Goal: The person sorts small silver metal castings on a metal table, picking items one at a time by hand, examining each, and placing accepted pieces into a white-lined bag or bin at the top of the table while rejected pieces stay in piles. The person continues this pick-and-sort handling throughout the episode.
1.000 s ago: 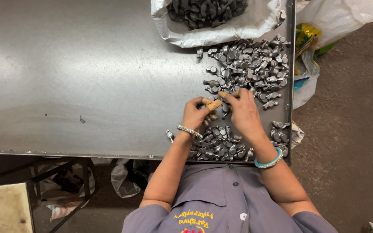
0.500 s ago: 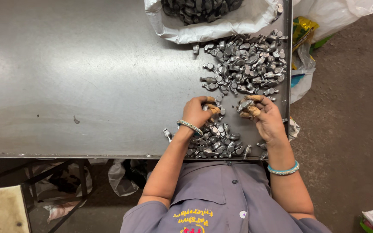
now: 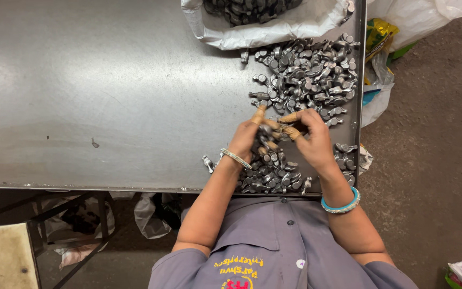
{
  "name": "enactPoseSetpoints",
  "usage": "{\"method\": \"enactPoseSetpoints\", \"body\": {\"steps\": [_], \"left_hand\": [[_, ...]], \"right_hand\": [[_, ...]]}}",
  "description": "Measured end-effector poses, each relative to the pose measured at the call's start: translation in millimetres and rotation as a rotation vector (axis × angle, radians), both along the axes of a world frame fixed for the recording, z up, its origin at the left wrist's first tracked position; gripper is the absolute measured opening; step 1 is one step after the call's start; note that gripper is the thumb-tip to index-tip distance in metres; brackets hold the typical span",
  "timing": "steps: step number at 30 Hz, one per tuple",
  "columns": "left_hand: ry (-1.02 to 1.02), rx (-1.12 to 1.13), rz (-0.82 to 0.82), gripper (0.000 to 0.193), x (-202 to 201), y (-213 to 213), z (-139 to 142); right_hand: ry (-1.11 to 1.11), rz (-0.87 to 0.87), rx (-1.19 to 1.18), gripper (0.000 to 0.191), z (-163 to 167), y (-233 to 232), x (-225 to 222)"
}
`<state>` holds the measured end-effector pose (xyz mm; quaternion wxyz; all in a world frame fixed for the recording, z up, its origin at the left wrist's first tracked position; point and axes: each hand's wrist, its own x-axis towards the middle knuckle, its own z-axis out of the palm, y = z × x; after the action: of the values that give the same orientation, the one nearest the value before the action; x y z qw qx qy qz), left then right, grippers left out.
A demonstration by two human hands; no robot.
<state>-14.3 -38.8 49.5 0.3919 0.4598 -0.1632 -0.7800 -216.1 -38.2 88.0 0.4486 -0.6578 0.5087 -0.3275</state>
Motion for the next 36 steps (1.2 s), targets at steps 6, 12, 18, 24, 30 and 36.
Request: {"method": "enactPoseSetpoints", "body": {"steps": [6, 12, 18, 24, 30, 36], "left_hand": [[0.136, -0.026, 0.174, 0.053, 35.5, -5.4, 2.9], [-0.170, -0.274, 0.031, 0.039, 29.4, -5.2, -4.3], [-0.147, -0.209, -0.153, 0.047, 14.2, -10.7, -15.4], [0.020, -0.157, -0.165, 0.043, -9.6, -5.2, -16.5], [0.304, -0.022, -0.106, 0.035, -7.4, 3.1, -4.1], [0.411, 0.018, -0.047, 0.047, -17.1, 10.6, 5.6]], "right_hand": [[0.520, 0.248, -0.403, 0.044, 28.2, 12.4, 19.9], [0.613, 0.148, -0.374, 0.031, 1.1, 16.8, -9.0], [-0.397, -0.187, 0.305, 0.028, -45.0, 17.4, -54.6], [-1.285, -0.175, 0.720, 0.034, -76.7, 22.7, -85.9], [-1.253, -0.200, 0.761, 0.044, -76.7, 25.2, -92.8], [-0.917, -0.122, 0.564, 0.036, -37.9, 21.0, -60.4]]}}
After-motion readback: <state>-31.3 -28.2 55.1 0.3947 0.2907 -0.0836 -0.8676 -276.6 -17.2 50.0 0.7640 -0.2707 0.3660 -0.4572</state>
